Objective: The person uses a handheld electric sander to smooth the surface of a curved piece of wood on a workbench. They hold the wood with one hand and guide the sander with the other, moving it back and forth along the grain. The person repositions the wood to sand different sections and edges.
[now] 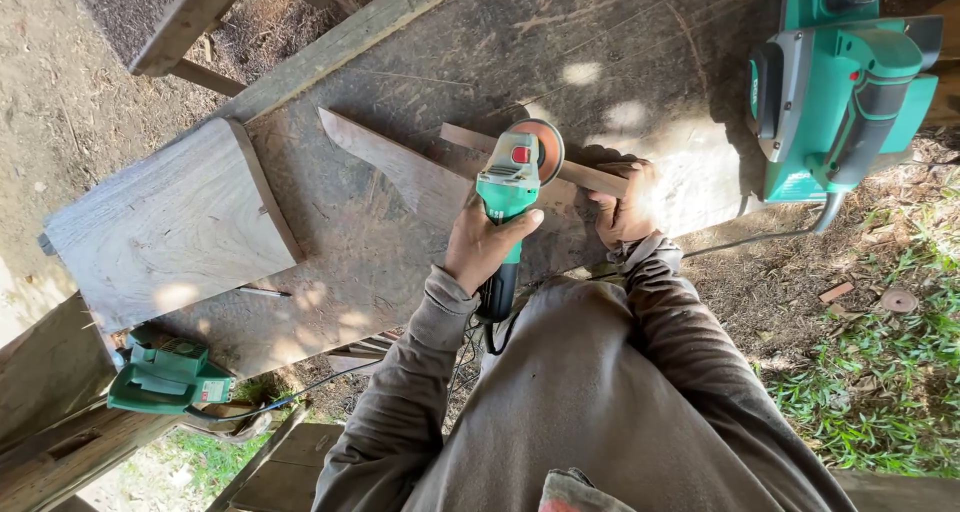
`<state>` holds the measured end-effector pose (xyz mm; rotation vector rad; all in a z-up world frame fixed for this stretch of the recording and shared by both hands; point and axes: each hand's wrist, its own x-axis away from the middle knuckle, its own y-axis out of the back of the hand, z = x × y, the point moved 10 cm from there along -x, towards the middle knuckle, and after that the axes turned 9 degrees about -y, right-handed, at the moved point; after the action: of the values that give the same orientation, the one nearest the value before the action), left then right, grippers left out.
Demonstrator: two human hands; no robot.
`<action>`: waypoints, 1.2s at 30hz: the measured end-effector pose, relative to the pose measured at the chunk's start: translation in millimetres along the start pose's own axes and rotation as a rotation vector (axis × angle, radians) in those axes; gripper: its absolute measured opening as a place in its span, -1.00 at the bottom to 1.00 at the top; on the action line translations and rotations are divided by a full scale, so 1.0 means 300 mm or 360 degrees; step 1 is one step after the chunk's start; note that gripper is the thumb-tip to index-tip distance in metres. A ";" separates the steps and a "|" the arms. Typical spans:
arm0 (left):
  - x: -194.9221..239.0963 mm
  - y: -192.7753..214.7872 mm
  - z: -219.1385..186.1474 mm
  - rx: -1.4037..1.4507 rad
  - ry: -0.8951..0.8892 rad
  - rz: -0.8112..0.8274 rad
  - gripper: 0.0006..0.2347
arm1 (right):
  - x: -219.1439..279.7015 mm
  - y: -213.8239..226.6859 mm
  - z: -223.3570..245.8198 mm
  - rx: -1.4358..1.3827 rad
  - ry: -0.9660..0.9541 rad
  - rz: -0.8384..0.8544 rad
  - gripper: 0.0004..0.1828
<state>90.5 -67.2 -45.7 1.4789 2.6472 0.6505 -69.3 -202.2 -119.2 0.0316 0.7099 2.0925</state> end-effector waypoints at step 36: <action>-0.028 0.192 0.085 -0.0265 0.0044 -0.0309 -0.59 | -0.012 0.003 0.008 -0.0092 0.0053 -0.0048 -0.62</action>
<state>147.5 -39.1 -48.6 1.1614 2.6367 0.8537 -67.1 -204.2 -116.0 -0.0458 0.6653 2.0880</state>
